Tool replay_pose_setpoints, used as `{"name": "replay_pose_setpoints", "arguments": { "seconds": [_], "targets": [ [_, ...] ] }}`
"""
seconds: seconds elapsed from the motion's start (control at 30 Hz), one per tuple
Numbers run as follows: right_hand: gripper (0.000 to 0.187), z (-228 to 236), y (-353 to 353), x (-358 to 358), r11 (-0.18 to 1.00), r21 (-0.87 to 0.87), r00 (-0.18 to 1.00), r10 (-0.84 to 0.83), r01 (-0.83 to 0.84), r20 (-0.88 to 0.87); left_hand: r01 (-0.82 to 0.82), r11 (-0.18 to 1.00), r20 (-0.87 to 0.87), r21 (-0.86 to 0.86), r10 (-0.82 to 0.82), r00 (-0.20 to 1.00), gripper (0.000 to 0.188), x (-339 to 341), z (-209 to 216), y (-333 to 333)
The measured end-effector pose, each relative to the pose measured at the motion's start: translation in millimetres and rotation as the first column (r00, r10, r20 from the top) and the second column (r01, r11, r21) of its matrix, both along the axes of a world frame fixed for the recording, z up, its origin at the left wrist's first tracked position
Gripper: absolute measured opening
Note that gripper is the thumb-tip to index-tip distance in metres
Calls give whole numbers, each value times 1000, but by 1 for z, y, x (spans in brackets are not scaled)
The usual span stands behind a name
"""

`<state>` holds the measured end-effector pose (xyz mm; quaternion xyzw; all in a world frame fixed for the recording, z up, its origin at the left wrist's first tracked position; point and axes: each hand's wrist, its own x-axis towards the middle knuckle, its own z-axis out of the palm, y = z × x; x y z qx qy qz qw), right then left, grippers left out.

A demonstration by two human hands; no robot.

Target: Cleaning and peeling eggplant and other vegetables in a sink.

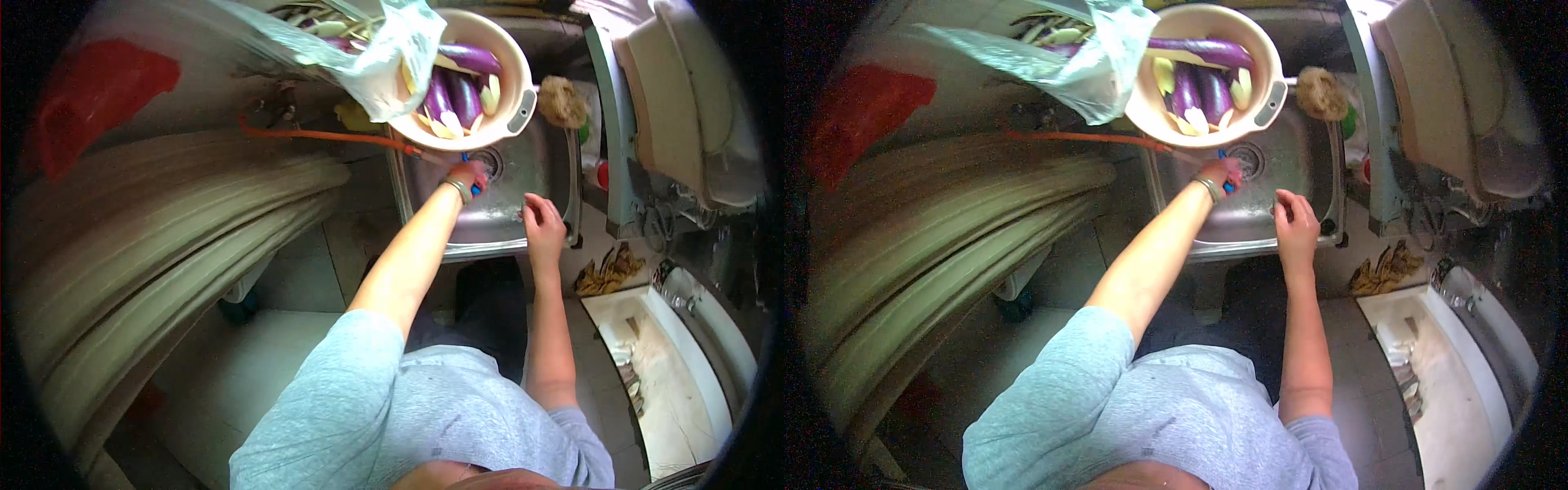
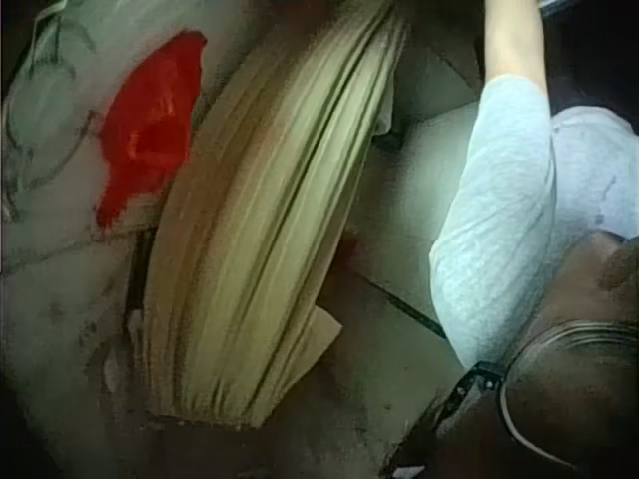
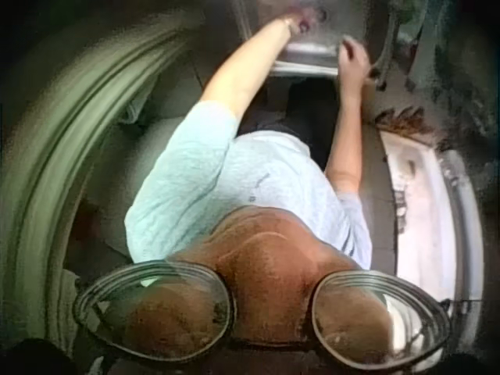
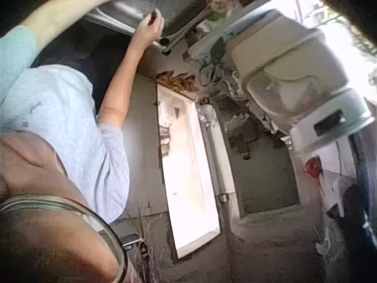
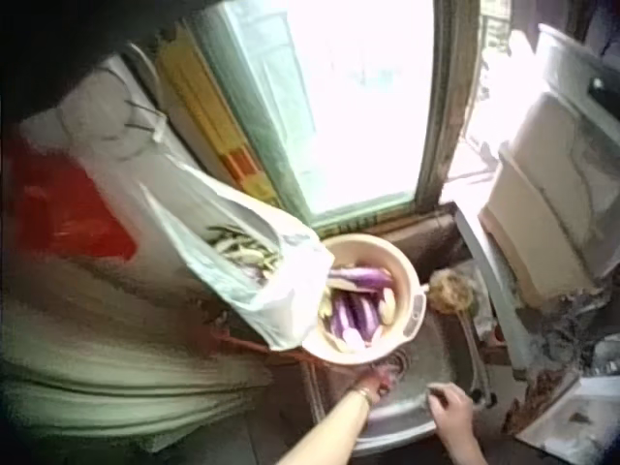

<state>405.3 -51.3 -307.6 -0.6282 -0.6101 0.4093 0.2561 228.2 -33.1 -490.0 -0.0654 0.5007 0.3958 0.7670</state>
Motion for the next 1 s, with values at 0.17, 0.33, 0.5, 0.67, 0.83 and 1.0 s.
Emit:
{"name": "replay_pose_setpoints", "arguments": {
  "seconds": [0.17, 0.33, 0.5, 0.67, 0.83, 1.0],
  "targets": [
    [25, 180, 49, -90, 788, 615, 878, 317, -34, -358, 34, 995, -276, -97, -60, 959, 25, 2, 12, 1],
    [37, 218, 115, -169, 509, 811, 873, 488, -288, 3, -18, 999, -317, -50, 1, 949, 18, -4, 15, -3],
    [20, 122, 78, -75, 925, 340, 829, 52, 170, -556, -53, 999, -143, 0, 53, 988, 14, -12, 11, -22],
    [34, -84, 0, -20, 796, -602, 962, -212, 69, -170, -81, 996, -28, -35, 80, 996, 20, -2, 33, -43],
    [28, -163, -5, -66, 690, -724, 907, -294, -16, -301, -99, 993, 5, -60, 99, 995, 24, 16, 45, -61],
    [26, -169, 3, -59, 503, -863, 608, -699, 43, -377, 111, 994, -194, -21, -113, 974, 22, -2, 49, -53]
  ]
}}
